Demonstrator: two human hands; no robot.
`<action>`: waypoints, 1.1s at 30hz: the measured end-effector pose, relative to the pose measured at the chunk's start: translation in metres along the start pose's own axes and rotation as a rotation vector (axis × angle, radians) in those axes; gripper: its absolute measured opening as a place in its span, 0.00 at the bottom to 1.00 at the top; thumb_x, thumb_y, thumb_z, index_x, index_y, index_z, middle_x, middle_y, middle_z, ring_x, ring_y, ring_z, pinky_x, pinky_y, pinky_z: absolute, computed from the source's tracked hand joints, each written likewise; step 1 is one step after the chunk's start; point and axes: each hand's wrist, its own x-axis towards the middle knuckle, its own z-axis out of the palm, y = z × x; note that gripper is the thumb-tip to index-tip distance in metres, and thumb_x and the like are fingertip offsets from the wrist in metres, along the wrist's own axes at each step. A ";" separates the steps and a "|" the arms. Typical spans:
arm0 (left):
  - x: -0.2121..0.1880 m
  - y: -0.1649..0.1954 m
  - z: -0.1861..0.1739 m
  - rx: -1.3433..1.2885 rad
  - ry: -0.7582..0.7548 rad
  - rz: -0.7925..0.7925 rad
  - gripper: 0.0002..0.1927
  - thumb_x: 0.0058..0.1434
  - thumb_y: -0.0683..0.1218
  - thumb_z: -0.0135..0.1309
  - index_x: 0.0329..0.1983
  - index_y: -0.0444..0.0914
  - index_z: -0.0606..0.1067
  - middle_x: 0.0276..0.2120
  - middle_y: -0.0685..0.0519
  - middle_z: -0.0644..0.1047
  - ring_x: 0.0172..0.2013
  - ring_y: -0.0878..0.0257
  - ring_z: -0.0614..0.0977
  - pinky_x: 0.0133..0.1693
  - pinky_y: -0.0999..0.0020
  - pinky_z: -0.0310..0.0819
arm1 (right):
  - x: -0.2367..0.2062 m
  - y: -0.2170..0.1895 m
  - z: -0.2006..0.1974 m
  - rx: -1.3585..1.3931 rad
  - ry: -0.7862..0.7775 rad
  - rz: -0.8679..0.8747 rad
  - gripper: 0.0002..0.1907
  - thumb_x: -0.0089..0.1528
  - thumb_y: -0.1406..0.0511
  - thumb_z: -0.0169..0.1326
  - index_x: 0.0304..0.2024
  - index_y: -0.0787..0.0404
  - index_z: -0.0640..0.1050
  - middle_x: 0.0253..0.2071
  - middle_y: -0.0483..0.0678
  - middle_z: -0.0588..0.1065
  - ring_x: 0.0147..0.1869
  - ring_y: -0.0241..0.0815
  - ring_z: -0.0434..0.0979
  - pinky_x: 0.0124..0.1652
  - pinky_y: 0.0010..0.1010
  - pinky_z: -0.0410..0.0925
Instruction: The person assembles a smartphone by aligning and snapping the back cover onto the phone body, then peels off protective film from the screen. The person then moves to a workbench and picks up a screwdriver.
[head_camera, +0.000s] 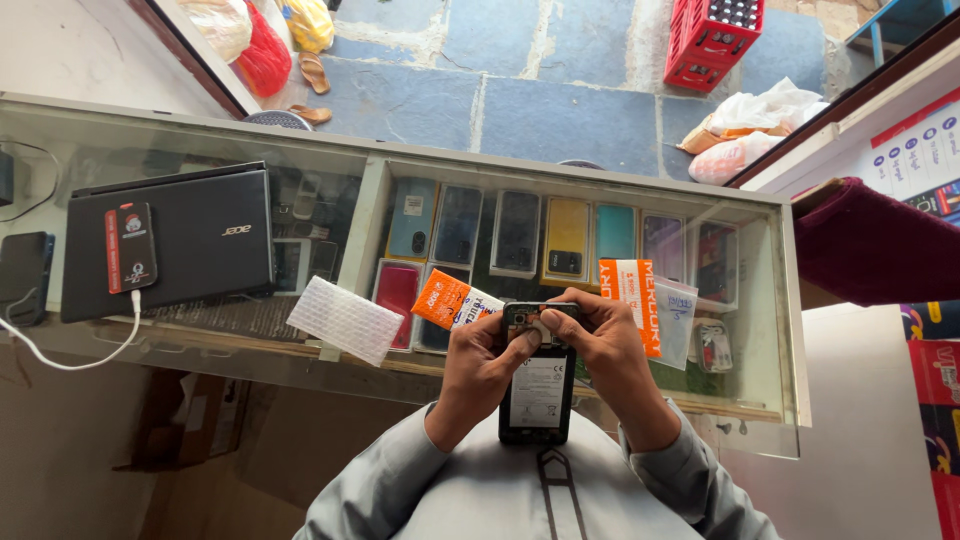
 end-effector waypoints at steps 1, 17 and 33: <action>0.000 0.000 0.000 0.020 0.008 0.016 0.11 0.67 0.44 0.58 0.46 0.32 0.82 0.29 0.57 0.82 0.31 0.76 0.78 0.32 0.78 0.74 | 0.000 -0.001 0.000 -0.007 -0.015 0.003 0.11 0.64 0.64 0.61 0.39 0.68 0.82 0.33 0.43 0.80 0.38 0.28 0.77 0.40 0.21 0.71; -0.002 -0.002 -0.008 0.105 0.050 0.068 0.09 0.67 0.44 0.57 0.43 0.34 0.82 0.25 0.58 0.81 0.27 0.76 0.78 0.29 0.78 0.73 | 0.002 0.008 0.004 -0.023 -0.025 -0.024 0.13 0.67 0.62 0.58 0.37 0.68 0.81 0.33 0.42 0.78 0.38 0.29 0.73 0.40 0.22 0.68; 0.003 -0.010 -0.017 -0.070 0.042 0.015 0.09 0.68 0.41 0.58 0.47 0.32 0.82 0.30 0.60 0.79 0.31 0.77 0.74 0.33 0.79 0.69 | -0.001 0.012 0.011 -0.009 0.002 -0.011 0.11 0.67 0.65 0.57 0.44 0.69 0.82 0.36 0.42 0.80 0.40 0.27 0.74 0.41 0.20 0.69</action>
